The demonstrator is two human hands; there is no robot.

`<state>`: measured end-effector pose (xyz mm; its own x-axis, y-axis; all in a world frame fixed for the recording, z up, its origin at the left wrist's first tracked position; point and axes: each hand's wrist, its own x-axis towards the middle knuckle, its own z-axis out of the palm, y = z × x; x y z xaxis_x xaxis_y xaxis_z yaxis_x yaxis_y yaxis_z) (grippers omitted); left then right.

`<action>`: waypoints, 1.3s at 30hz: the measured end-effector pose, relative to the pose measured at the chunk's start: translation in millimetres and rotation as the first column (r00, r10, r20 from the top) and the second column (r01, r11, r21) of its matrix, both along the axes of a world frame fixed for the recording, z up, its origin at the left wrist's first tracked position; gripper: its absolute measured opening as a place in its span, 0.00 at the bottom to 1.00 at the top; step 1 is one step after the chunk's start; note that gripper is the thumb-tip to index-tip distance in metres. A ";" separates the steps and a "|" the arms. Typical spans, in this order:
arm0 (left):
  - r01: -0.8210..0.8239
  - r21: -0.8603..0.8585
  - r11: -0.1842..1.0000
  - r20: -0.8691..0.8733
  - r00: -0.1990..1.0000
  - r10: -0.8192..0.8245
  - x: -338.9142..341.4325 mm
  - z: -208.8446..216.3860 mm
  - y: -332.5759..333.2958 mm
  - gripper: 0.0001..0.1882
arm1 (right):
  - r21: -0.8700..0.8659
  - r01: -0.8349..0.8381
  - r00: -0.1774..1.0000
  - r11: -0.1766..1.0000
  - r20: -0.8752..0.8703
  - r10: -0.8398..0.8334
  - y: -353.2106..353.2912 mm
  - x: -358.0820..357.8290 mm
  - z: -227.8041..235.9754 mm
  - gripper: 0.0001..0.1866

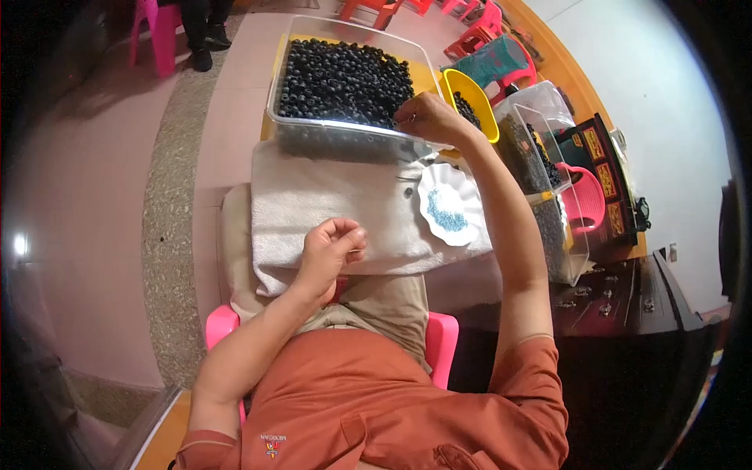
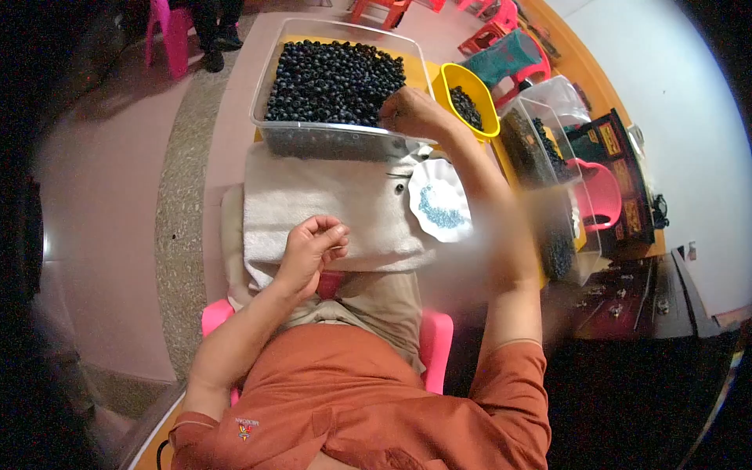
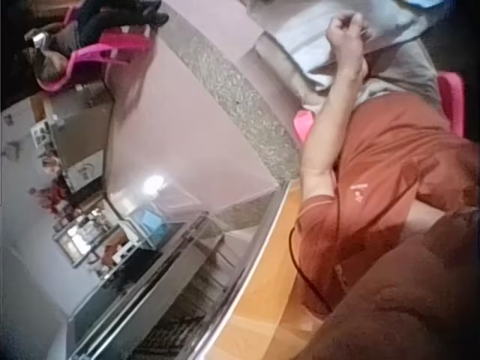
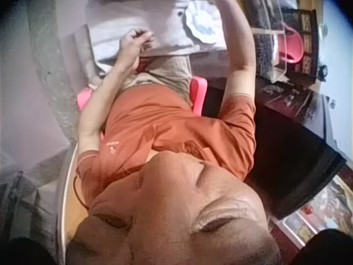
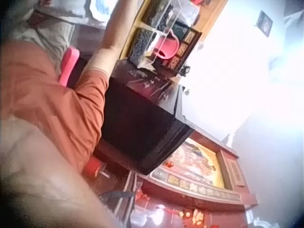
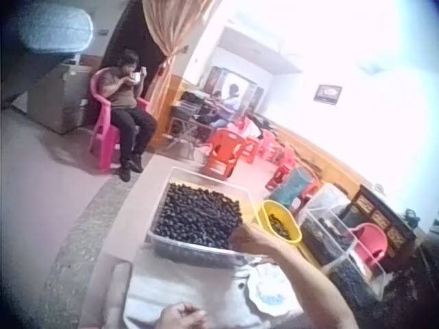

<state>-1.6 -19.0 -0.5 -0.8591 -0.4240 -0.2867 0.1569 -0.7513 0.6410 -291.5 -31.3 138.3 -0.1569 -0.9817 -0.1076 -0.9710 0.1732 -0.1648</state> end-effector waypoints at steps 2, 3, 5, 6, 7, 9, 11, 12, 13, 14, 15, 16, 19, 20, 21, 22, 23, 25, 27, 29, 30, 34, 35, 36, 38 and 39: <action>-0.013 0.013 1.000 0.003 1.000 0.013 0.9 0.9 0.4 0.06 | 0.085 0.027 0.992 0.996 0.119 -0.037 -15.0 0.5 -3.9 0.10; -0.007 -0.006 1.000 0.018 1.000 0.008 1.0 0.9 0.6 0.06 | 0.176 -0.016 0.979 0.984 0.202 -0.020 -20.0 1.5 -6.5 0.11; 0.002 -0.004 1.000 0.019 1.000 -0.002 -0.4 0.1 2.9 0.06 | 0.304 -0.096 0.914 0.948 0.405 -0.038 -29.0 -4.8 -17.6 0.11; -0.002 -0.010 1.000 0.015 1.000 0.002 -1.5 1.1 3.1 0.06 | 0.367 -0.061 0.925 0.928 0.370 -0.085 -32.3 -10.5 -26.8 0.12; -0.005 -0.010 1.000 0.032 0.999 0.005 0.2 0.8 3.1 0.06 | 0.364 -0.056 0.942 0.930 0.328 -0.072 -38.6 -3.7 -26.3 0.12; -0.021 -0.012 1.000 0.053 0.998 0.022 3.2 -0.2 2.3 0.06 | 0.342 -0.057 0.970 0.938 0.243 -0.030 -49.7 9.2 -25.2 0.18; -0.004 -0.011 1.000 0.048 0.999 0.005 0.6 2.4 3.5 0.06 | 0.302 -0.158 0.987 0.940 0.011 0.162 -50.4 -14.7 -43.9 0.23; 0.001 -0.009 1.000 0.049 0.999 0.000 0.1 2.4 3.6 0.06 | 0.321 -0.148 0.981 0.935 -0.069 0.179 -52.4 -22.8 -51.3 0.25; 0.010 0.009 1.000 0.039 0.999 -0.011 0.9 1.2 3.7 0.06 | 0.264 -0.183 0.971 0.947 -0.101 0.216 -52.9 -20.9 -52.6 0.22; 0.003 0.008 1.000 0.041 0.999 -0.003 1.4 1.2 3.9 0.06 | 0.263 -0.191 0.970 0.946 -0.099 0.223 -53.8 -19.0 -54.4 0.22; 0.004 0.012 1.000 0.047 0.999 -0.005 2.0 1.8 4.2 0.06 | 0.238 -0.181 0.971 0.954 -0.112 0.212 -55.0 -17.3 -56.0 0.15; 0.012 0.015 1.000 0.052 0.999 -0.012 1.7 3.6 5.2 0.06 | 0.214 -0.166 0.972 0.963 -0.126 0.196 -54.1 -19.7 -55.7 0.10; 0.001 0.018 1.000 0.053 0.999 -0.002 1.0 3.7 7.3 0.07 | 0.275 -0.183 0.949 0.944 -0.201 0.242 -62.2 -24.5 -61.0 0.09; -0.022 0.014 1.000 0.064 0.998 0.021 0.4 3.5 7.1 0.09 | 0.307 -0.184 0.939 0.934 -0.225 0.259 -64.2 -22.8 -59.4 0.09; -0.020 0.015 1.000 0.058 0.998 0.019 -0.1 3.2 6.1 0.09 | 0.324 -0.168 0.944 0.931 -0.219 0.246 -65.5 -27.0 -63.8 0.09; -0.017 0.014 1.000 0.062 0.998 0.016 -0.3 3.4 5.5 0.08 | 0.321 -0.171 0.944 0.931 -0.218 0.248 -66.0 -28.2 -65.1 0.09; -0.014 0.013 1.000 0.065 0.998 0.013 -0.7 3.6 4.7 0.08 | 0.320 -0.158 0.962 0.934 -0.164 0.219 -65.6 -29.5 -66.1 0.10; -0.019 0.005 1.000 0.069 0.997 0.019 -0.6 4.6 3.6 0.08 | 0.392 -0.162 0.969 0.906 -0.108 0.221 -68.4 -25.1 -61.5 0.15; -0.024 -0.001 1.000 0.073 0.997 0.024 -0.5 4.6 3.0 0.08 | 0.404 -0.163 0.968 0.900 -0.108 0.224 -70.1 -22.3 -61.8 0.15; -0.019 0.007 1.000 0.059 0.998 0.018 0.1 3.9 3.8 0.08 | 0.417 -0.161 0.968 0.895 -0.108 0.225 -70.9 -18.9 -61.7 0.15; -0.019 0.009 1.000 0.060 0.998 0.018 0.4 3.8 4.4 0.08 | 0.437 -0.135 0.964 0.889 -0.148 0.219 -72.8 -17.2 -61.5 0.15; -0.013 -0.002 1.000 0.055 0.998 0.013 0.5 4.4 3.9 0.07 | 0.342 -0.170 0.962 0.924 -0.146 0.231 -67.9 -19.5 -68.0 0.11; -0.014 -0.006 1.000 0.058 0.998 0.014 0.5 4.5 3.9 0.07 | 0.342 -0.170 0.962 0.924 -0.146 0.231 -66.6 -20.2 -68.6 0.11; -0.014 -0.005 1.000 0.058 0.998 0.014 0.7 4.6 3.9 0.07 | 0.350 -0.179 0.961 0.919 -0.140 0.240 -65.3 -20.9 -69.4 0.12; -0.028 -0.042 0.999 0.075 0.997 0.031 1.1 4.8 3.4 0.07 | 0.359 -0.189 0.959 0.914 -0.131 0.250 -66.0 -16.6 -66.7 0.12; -0.027 -0.041 0.999 0.076 0.997 0.030 1.3 4.0 3.2 0.07 | 0.425 -0.144 0.965 0.894 -0.140 0.222 -68.7 -14.9 -65.6 0.14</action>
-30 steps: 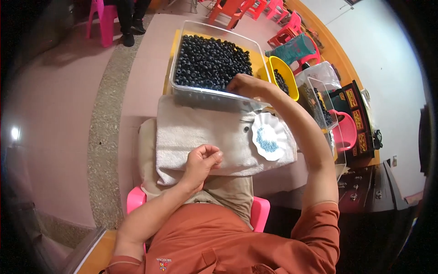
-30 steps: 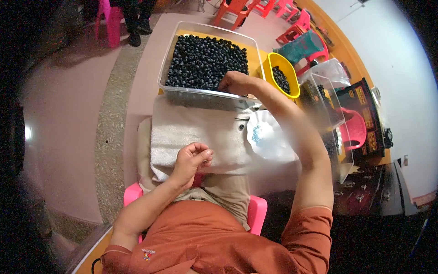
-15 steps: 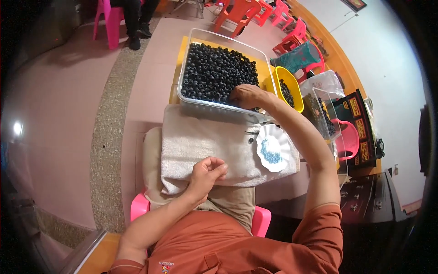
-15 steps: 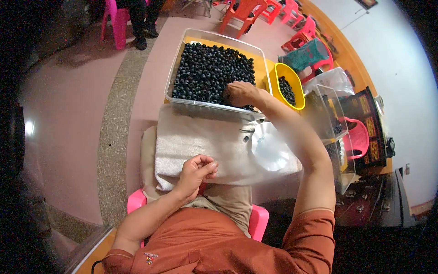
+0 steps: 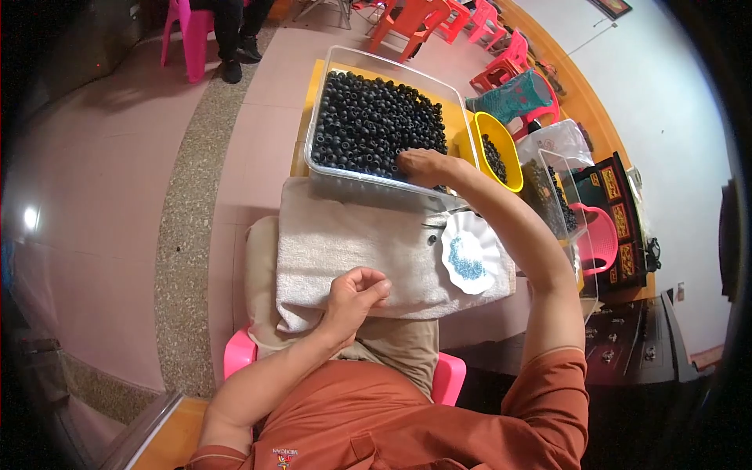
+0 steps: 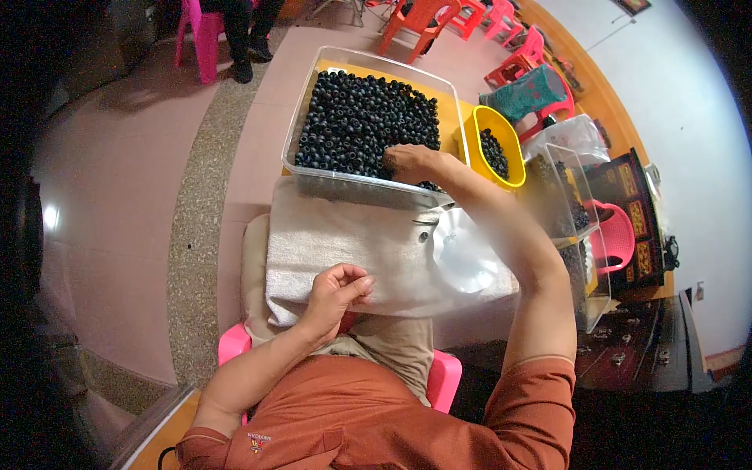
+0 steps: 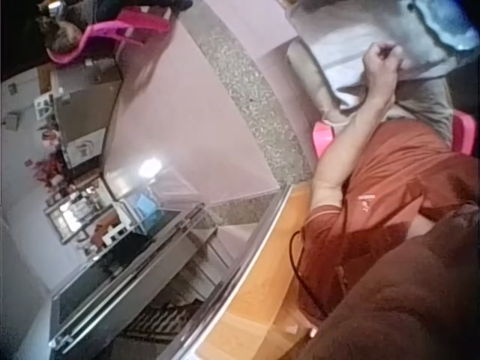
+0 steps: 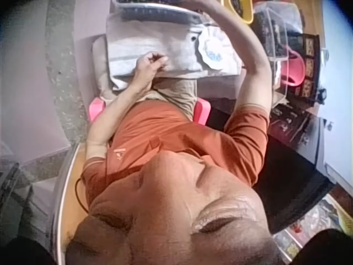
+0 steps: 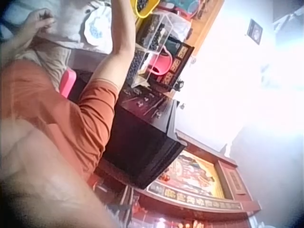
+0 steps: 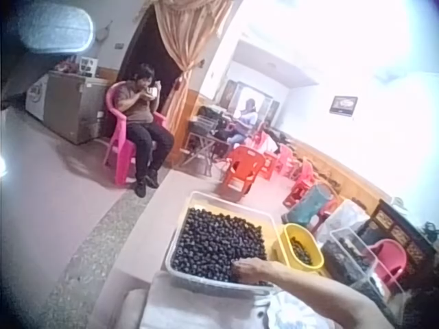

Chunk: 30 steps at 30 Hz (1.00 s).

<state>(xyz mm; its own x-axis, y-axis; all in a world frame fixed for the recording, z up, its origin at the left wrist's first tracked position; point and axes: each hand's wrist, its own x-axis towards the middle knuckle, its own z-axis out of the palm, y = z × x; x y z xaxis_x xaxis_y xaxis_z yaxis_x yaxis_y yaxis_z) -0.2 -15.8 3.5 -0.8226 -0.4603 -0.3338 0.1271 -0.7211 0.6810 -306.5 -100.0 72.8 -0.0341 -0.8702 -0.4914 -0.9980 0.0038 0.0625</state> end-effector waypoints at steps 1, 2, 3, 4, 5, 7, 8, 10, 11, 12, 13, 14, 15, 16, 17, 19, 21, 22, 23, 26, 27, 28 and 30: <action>0.012 0.016 1.000 -0.011 1.000 -0.011 0.1 -1.4 -0.4 0.07 | 0.068 0.041 0.999 0.997 -0.028 -0.039 -2.3 2.1 2.1 0.18; 0.024 0.033 0.999 -0.021 0.999 -0.024 0.0 -2.5 -0.7 0.07 | 0.072 0.044 0.999 0.996 -0.027 -0.042 -3.5 3.8 4.2 0.18; 0.029 0.037 0.999 -0.021 0.999 -0.028 -0.7 -3.0 -1.4 0.07 | 0.088 0.048 0.998 0.995 -0.039 -0.044 -4.3 5.1 6.1 0.18; 0.027 0.027 0.999 -0.006 1.000 -0.027 -1.5 -2.6 -1.4 0.07 | 0.106 0.054 0.998 0.993 -0.050 -0.049 -3.2 4.7 6.1 0.18; 0.028 0.016 0.999 0.008 1.000 -0.028 -2.4 -2.5 -1.5 0.07 | 0.062 0.029 0.999 0.998 -0.045 -0.026 -2.6 3.6 6.2 0.18; 0.016 0.023 1.000 0.000 1.000 -0.016 -2.9 -3.0 -2.2 0.07 | 0.074 0.021 0.999 0.997 -0.034 -0.019 -4.4 5.9 11.5 0.16; -0.002 0.021 1.000 -0.011 1.000 0.002 -3.2 -3.3 -2.4 0.08 | -0.046 -0.033 0.999 0.998 0.019 0.034 0.2 8.9 14.0 0.13; 0.004 0.011 1.000 -0.005 1.000 -0.003 -2.5 -0.7 -3.6 0.08 | -0.004 -0.045 0.999 0.999 -0.010 0.045 -1.6 10.1 17.8 0.13; -0.004 -0.007 1.000 0.000 1.000 0.004 -2.0 -0.9 -3.9 0.08 | 0.016 -0.037 0.999 0.999 -0.020 0.037 -3.6 15.7 19.7 0.14; -0.013 0.009 1.000 0.004 1.000 0.013 -2.5 -4.0 -2.8 0.07 | 0.045 0.009 0.999 0.999 -0.033 -0.007 -4.0 21.0 22.5 0.14; -0.003 0.011 1.000 0.002 1.000 0.003 -3.1 -3.6 -2.6 0.07 | 0.048 0.019 0.999 0.999 -0.035 -0.017 -4.2 23.1 22.8 0.14; -0.010 -0.011 1.000 0.015 1.000 0.010 -3.3 -2.0 -2.5 0.07 | 0.071 0.025 0.998 0.997 -0.059 -0.021 -5.1 24.6 23.3 0.14; -0.017 -0.034 0.999 0.028 0.999 0.018 -3.7 -1.1 -2.4 0.06 | 0.093 0.030 0.996 0.995 -0.084 -0.022 -5.8 25.5 24.1 0.14; -0.014 -0.034 0.999 0.027 1.000 0.015 -3.9 -2.2 -2.3 0.06 | 0.105 0.011 0.996 0.994 -0.084 -0.002 -7.2 25.2 22.2 0.14; -0.031 -0.052 0.998 0.014 0.999 0.031 -4.4 -3.9 -2.2 0.06 | 0.105 0.013 0.996 0.994 -0.085 -0.004 -5.5 24.1 21.5 0.14; -0.046 -0.071 0.996 0.001 0.999 0.046 -4.5 -4.7 -2.3 0.06 | 0.092 0.005 0.999 0.996 -0.047 0.000 -2.8 21.5 20.2 0.14; -0.046 -0.101 0.994 -0.019 0.999 0.044 -4.5 -4.1 -2.3 0.06 | 0.062 -0.007 1.000 0.998 -0.006 0.007 -0.6 15.6 16.0 0.13; -0.044 -0.101 0.994 -0.019 0.999 0.042 -4.6 -4.5 -1.9 0.06 | 0.030 -0.018 0.999 0.999 0.036 0.017 1.0 12.1 12.9 0.13; -0.040 -0.105 0.994 -0.018 0.999 0.038 -5.0 -5.0 -1.5 0.06 | 0.030 -0.015 0.999 0.999 0.036 0.014 3.1 8.4 9.9 0.13; -0.041 -0.121 0.992 -0.016 0.999 0.039 -5.4 -3.7 -0.6 0.05 | -0.074 -0.010 0.998 0.997 0.065 0.015 5.9 8.6 11.4 0.12; -0.046 -0.134 0.990 -0.015 0.999 0.044 -5.5 -3.3 -0.3 0.05 | -0.010 -0.016 1.000 1.000 0.014 0.016 3.4 10.3 13.6 0.12; -0.048 -0.135 0.990 -0.013 0.999 0.047 -4.3 -4.0 -0.9 0.05 | 0.053 -0.023 0.999 0.998 -0.036 0.025 -0.7 17.5 18.7 0.12; -0.063 -0.129 0.990 -0.023 0.998 0.061 -3.5 -6.4 -1.9 0.05 | 0.066 -0.026 0.999 0.998 -0.021 0.027 -3.7 30.3 28.3 0.12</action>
<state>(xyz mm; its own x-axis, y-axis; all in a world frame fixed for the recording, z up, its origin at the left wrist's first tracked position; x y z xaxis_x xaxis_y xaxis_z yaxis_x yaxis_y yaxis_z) -3.8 -17.6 -3.0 -0.7966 -0.5491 -0.2529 0.1826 -0.6174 0.7652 -276.2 -103.7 101.1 -0.0231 -0.8370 -0.5467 -0.9961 -0.0272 0.0838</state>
